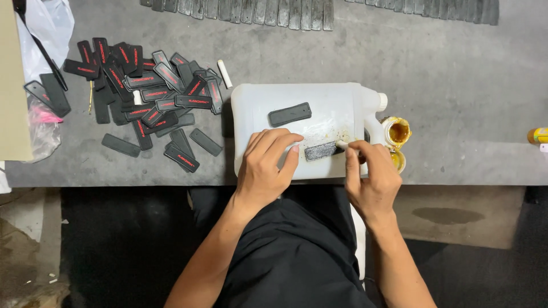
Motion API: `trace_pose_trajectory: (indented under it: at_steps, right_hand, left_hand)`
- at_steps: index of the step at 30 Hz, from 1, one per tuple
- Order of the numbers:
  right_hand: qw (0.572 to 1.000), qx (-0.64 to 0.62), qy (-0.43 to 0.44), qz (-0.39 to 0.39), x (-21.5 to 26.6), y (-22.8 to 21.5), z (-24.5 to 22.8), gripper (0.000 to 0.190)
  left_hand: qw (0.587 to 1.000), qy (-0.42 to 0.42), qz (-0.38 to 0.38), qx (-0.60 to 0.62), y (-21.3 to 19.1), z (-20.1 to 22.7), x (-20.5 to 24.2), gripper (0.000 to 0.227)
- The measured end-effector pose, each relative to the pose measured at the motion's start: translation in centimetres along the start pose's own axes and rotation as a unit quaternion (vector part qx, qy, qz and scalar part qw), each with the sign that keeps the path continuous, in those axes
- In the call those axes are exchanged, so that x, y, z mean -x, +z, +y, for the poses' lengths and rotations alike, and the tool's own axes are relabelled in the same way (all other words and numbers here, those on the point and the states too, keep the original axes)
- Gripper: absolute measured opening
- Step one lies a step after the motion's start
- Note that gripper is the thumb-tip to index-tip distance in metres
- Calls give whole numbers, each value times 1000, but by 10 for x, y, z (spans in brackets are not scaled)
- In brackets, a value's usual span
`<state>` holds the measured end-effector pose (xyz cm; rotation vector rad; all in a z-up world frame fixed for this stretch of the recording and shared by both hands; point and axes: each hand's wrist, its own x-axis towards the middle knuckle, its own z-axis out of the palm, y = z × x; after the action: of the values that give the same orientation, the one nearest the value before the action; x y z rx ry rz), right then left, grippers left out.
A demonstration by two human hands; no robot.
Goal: Applying glue to small black components and arranging them in rows on a workshop table
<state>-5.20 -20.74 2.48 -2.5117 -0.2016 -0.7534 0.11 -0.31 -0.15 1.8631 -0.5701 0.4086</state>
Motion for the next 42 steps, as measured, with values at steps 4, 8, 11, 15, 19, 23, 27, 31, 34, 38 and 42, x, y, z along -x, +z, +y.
trace_pose_trajectory:
  at_steps: [4,8,11,15,19,23,27,31,34,38,42]
  right_hand:
    - [1000,30,2,2,7,-9,12,5]
    - [1000,4,-14,3,0,-7,8,6]
    - [999,-9,-36,-15,-3,-13,7,6]
    - [998,-21,-53,-10,-9,-14,7,7]
    - [996,-6,-90,-17,-7,-12,15,11]
    - [986,18,-155,-56,4,-22,23,8]
    - [989,23,-145,-10,7,-15,27,9]
    - [992,-18,-123,-17,11,-8,4,8]
    - [996,-32,-81,-7,11,-8,-3,7]
    - [999,-23,-41,24,13,-2,-10,7]
    - [998,-41,-32,27,9,-2,-22,7]
  left_hand:
    - [1000,2,-1,-4,0,0,1,14]
    - [1000,4,-2,-6,1,0,0,14]
    - [1000,5,-1,-9,1,0,-1,15]
    - [1000,6,-1,-11,1,0,0,15]
    - [1000,8,-4,-13,2,-1,1,14]
    - [1000,7,-2,-14,2,-2,2,15]
    - [1000,5,-6,-11,0,0,0,15]
    - [1000,7,-4,-14,2,-1,1,14]
    - [1000,3,0,-13,2,-1,1,14]
    - [1000,6,0,-13,1,0,2,14]
    - [1000,5,-1,-12,1,-2,2,14]
